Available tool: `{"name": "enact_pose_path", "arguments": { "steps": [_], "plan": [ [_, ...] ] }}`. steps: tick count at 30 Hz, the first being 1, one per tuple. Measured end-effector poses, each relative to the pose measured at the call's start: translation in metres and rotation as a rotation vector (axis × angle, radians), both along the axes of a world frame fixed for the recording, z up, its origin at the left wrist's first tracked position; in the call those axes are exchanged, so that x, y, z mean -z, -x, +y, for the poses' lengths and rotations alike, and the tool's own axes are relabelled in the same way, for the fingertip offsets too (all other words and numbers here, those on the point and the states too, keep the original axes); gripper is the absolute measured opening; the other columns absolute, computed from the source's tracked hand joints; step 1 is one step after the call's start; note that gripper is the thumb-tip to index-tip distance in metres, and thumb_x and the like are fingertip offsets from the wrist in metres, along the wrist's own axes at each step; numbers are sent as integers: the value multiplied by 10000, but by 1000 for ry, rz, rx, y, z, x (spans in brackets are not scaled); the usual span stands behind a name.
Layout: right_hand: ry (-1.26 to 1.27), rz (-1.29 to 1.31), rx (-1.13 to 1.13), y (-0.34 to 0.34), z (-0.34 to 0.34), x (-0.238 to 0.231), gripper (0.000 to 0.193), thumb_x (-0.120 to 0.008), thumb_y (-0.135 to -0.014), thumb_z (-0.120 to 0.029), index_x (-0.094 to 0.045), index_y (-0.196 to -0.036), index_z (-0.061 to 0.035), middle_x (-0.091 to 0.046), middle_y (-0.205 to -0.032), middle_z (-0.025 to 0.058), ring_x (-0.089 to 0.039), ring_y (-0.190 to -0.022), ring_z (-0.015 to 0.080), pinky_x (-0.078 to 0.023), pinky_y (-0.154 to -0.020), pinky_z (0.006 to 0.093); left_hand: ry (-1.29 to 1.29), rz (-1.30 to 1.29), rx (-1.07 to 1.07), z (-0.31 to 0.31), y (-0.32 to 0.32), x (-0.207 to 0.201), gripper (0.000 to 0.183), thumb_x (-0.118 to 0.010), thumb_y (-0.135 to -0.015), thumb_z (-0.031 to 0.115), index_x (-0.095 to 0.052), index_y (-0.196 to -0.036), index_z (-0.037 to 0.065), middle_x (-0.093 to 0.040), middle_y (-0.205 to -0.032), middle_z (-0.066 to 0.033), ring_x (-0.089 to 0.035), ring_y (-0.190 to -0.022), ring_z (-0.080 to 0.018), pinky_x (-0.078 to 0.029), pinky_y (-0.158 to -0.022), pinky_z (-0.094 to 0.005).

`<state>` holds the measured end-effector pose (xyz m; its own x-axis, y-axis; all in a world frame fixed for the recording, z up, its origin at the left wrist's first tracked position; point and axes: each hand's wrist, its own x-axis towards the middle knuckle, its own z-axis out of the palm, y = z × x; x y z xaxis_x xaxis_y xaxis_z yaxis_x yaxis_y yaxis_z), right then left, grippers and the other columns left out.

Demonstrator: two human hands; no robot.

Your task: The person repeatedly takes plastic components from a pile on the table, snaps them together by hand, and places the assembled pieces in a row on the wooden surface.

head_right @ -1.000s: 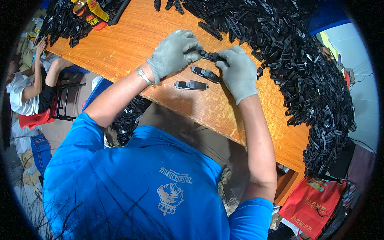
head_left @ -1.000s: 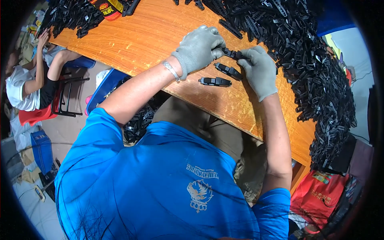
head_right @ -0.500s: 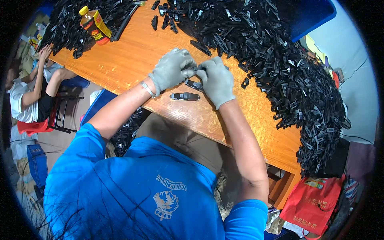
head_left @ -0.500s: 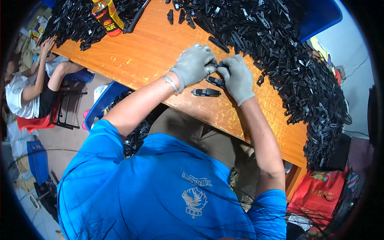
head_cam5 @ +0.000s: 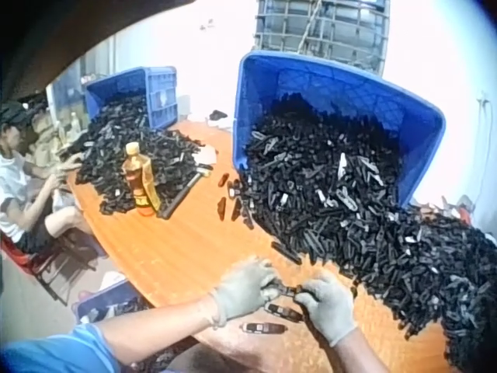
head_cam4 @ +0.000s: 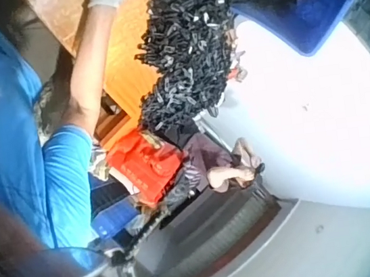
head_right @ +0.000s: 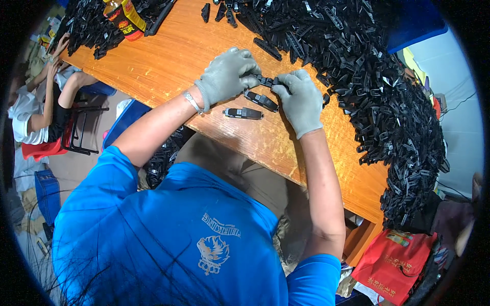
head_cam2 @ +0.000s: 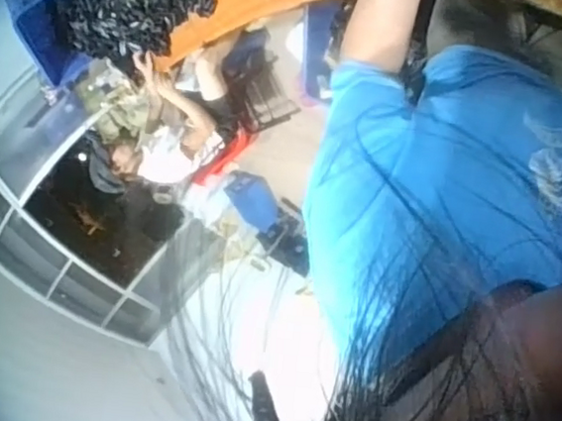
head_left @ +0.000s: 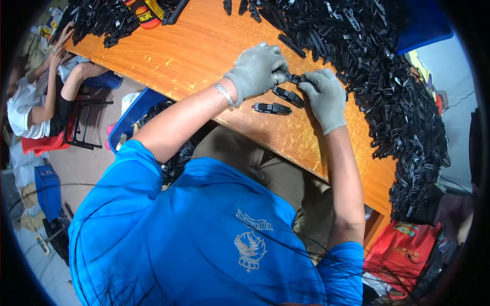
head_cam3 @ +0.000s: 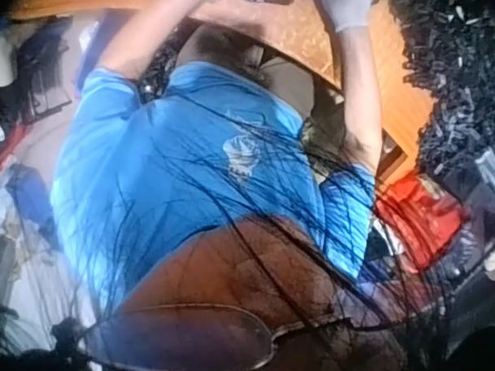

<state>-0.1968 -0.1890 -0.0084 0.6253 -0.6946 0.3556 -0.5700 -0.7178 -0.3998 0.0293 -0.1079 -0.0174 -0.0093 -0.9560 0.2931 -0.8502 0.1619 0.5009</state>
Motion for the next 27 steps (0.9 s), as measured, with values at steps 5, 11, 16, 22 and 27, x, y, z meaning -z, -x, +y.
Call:
{"name": "enact_pose_path", "arguments": {
  "steps": [5,11,16,22,27],
  "plan": [
    [65,29,-92,-21,-1,4,179,-854,-883,-280,-828,-991,-139,-700,-991,78,-736,-903,314,-590,-769,445,23,2,23,-1,4,4,232,-832,-894,272,-817,-1059,109,-714,-1102,-78,-655,-1099,-341,-556,-941,-470],
    [21,146,-98,-16,-9,-11,217,-842,-899,-331,-836,-1012,-146,-710,-984,90,-737,-915,327,-595,-776,455,-26,14,25,-10,0,1,222,-775,-966,322,-822,-1067,130,-720,-1148,-96,-657,-1144,-346,-571,-1004,-468],
    [12,61,-93,27,-23,-22,170,-807,-926,-251,-834,-1067,-161,-737,-1003,98,-735,-963,342,-595,-827,454,-190,296,267,-13,-20,-18,316,-752,-984,228,-764,-1266,85,-739,-1174,-130,-704,-1090,-321,-566,-997,-450],
    [108,290,-82,19,-16,-31,291,-653,-965,-72,-771,-1211,-175,-677,-1248,175,-730,-1091,405,-611,-916,488,-90,-59,-58,-53,13,-30,335,-676,-1033,318,-752,-1308,142,-759,-1235,-181,-723,-1152,-392,-576,-987,-499],
    [89,410,-97,22,-24,-31,242,-638,-979,-87,-758,-1186,-117,-685,-1204,179,-721,-1079,409,-606,-930,483,-117,-126,-142,-57,26,-33,261,-737,-979,349,-730,-1065,103,-754,-1066,-161,-731,-1054,-379,-573,-896,-517]
  ]
}}
